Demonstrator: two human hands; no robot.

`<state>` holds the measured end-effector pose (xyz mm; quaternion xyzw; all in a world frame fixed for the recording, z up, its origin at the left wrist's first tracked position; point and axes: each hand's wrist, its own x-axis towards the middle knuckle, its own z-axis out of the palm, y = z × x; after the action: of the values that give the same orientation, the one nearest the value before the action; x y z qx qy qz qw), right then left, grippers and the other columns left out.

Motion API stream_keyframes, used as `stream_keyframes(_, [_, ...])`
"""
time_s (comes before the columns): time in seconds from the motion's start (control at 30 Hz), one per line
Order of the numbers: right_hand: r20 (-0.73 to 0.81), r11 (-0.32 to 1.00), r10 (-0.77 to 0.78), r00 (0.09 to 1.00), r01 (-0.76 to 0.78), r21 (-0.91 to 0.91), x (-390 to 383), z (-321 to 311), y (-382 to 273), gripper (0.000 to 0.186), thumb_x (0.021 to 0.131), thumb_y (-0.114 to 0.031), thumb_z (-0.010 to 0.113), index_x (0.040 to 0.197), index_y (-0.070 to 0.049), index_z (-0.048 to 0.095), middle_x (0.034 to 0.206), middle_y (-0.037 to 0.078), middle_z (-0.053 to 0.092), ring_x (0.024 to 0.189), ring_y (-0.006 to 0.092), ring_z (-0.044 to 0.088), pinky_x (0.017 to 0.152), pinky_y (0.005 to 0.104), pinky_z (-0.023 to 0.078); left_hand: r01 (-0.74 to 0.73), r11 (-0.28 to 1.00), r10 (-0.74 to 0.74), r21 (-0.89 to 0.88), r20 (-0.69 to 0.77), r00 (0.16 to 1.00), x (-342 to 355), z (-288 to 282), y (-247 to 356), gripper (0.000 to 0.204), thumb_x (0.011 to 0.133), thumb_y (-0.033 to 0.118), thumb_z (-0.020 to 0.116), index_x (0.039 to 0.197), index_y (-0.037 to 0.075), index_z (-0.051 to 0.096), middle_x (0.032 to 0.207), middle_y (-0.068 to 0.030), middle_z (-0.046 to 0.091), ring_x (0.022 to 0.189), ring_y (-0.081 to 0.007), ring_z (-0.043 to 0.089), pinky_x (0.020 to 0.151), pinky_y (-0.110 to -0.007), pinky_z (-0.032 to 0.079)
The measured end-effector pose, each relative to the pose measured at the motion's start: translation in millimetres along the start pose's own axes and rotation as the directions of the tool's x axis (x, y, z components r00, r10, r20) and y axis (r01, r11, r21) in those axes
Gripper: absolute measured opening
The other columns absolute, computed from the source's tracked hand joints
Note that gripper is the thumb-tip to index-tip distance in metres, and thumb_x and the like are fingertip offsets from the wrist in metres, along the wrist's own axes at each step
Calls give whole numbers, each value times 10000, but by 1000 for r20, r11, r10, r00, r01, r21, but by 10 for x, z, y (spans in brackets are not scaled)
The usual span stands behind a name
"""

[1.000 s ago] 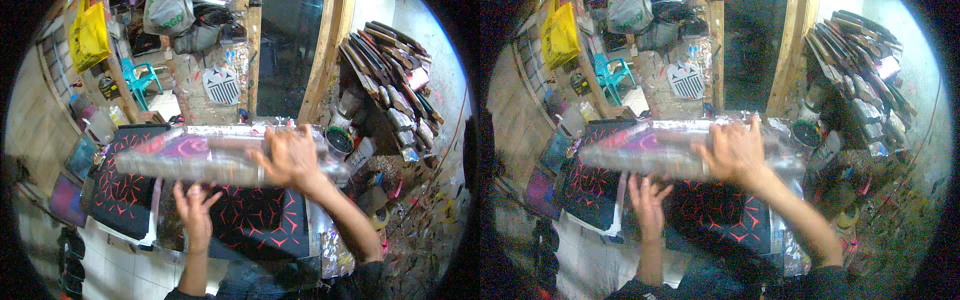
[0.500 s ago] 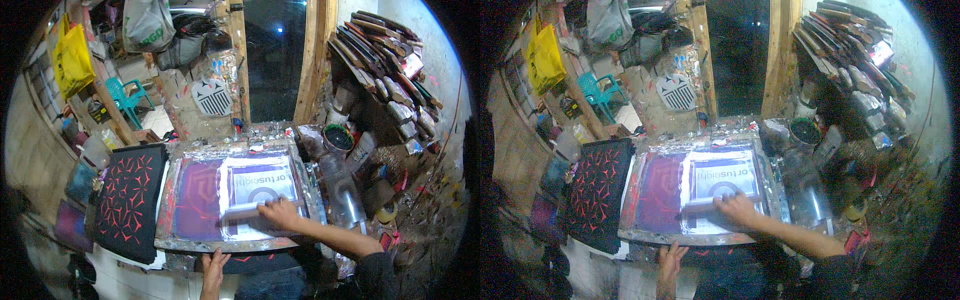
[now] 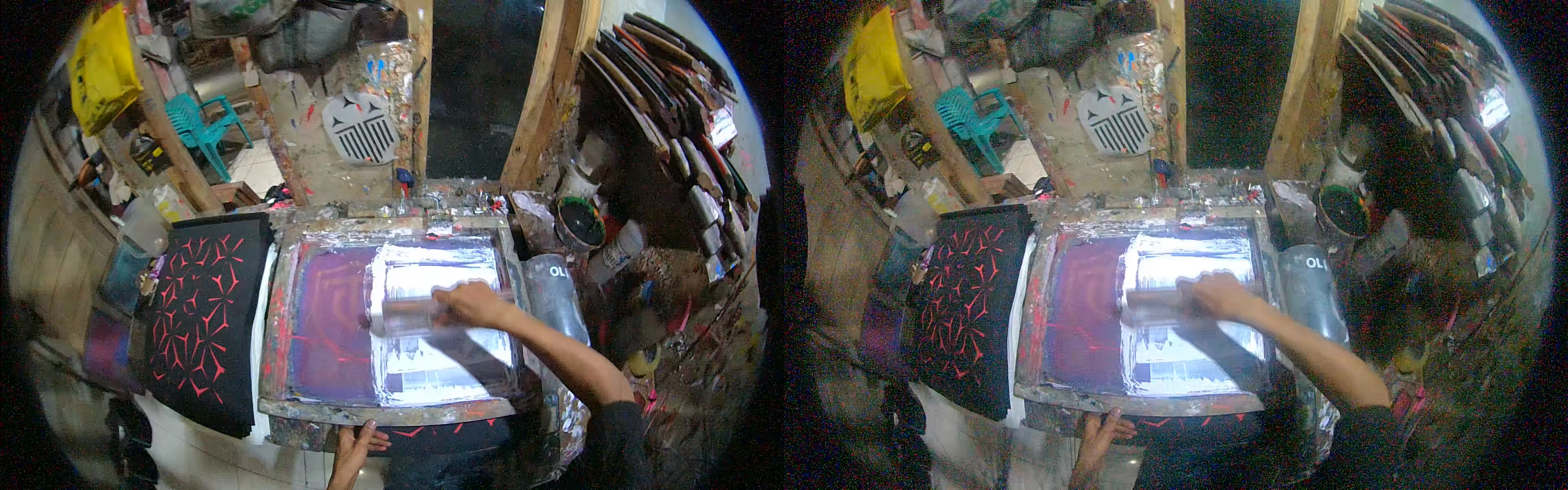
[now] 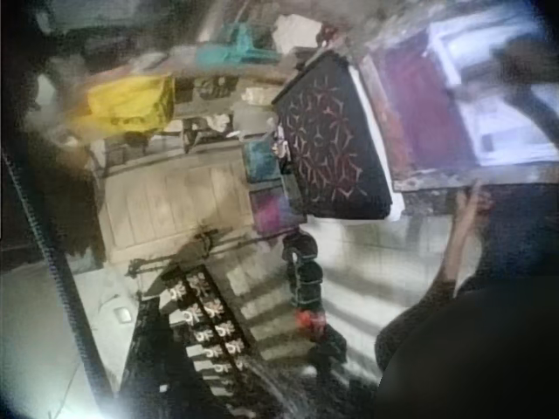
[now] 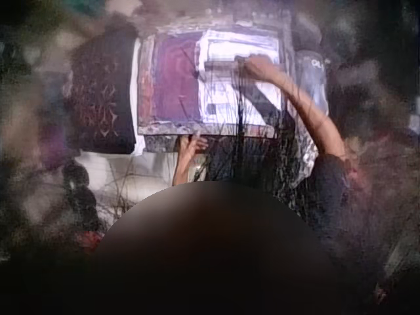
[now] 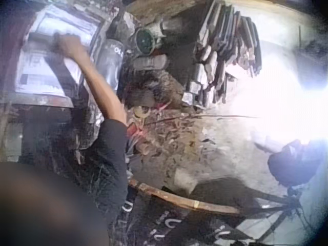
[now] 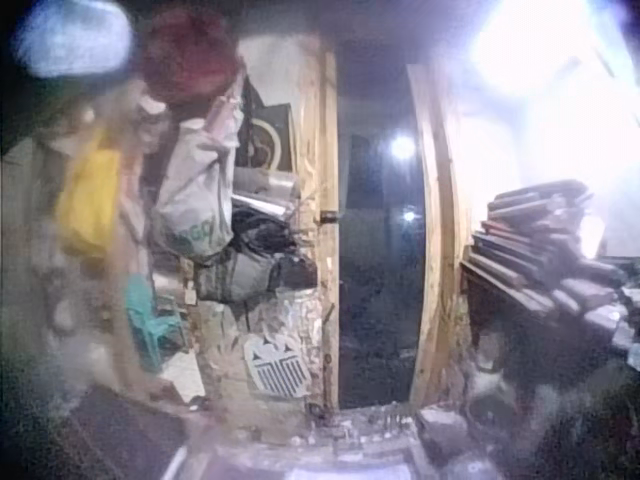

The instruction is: The person repeatedly aligns a black t-shirt under a screen printing frame, lowers the frame, and uses a squeegee to pull white ink across the mesh. After each print, the person lifts the frame, removes the printed shirt, and places a new shirt on the platen to continue the cycle.

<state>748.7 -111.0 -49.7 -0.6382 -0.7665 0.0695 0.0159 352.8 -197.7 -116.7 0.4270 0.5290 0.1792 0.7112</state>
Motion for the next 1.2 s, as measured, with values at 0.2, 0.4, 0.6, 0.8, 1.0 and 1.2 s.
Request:
stream_keyframes(0.2, [-379,943,166,911,-259,-210,838,26,803,517,880,-465,730,1248,-136,579,762,161,696,728,391,709,606,511,535,1,999,0,37,-43,999,18,-4,-21,343,1064,281,585,1093,-60,556,886,-205,717,747,-300,748,653,-399,629])
stream_keyframes(0.4, [-438,937,187,879,-294,-189,108,353,245,330,913,-243,639,1190,-91,548,773,120,709,682,324,714,556,453,516,-50,997,52,56,-36,998,13,-22,-51,386,1074,310,565,1087,-75,592,879,-203,721,726,-294,746,643,-390,626])
stream_keyframes(0.6, [-122,898,420,899,-431,-87,-895,205,-1087,212,924,-178,599,1116,-90,602,816,87,711,672,308,740,582,475,568,-22,1000,22,-4,-29,999,6,-16,8,416,1073,331,565,1009,-74,632,885,-200,721,740,-282,747,664,-372,619])
stream_keyframes(0.8, [-81,987,156,984,-153,39,-186,133,-214,349,957,-425,624,1081,-100,639,783,195,706,748,418,718,622,539,538,-52,998,53,-30,14,999,22,-26,-32,437,1065,340,578,1102,-95,554,905,-218,712,760,-294,751,665,-372,621])
stream_keyframes(1.0, [-354,975,97,930,-160,-154,818,-48,373,445,909,-462,707,1064,-63,584,703,160,688,644,374,691,554,511,484,39,999,-38,16,-31,999,14,-10,-14,417,1083,274,553,1181,-130,519,920,-233,714,765,-295,751,676,-370,633])
stream_keyframes(1.2, [-353,999,49,934,-45,20,-42,214,-61,353,913,-385,697,1023,-75,567,724,149,681,617,387,679,542,509,485,80,997,-81,-21,-35,996,73,-58,-81,454,1047,377,598,1050,-77,612,884,-208,719,731,-299,730,700,-416,611])
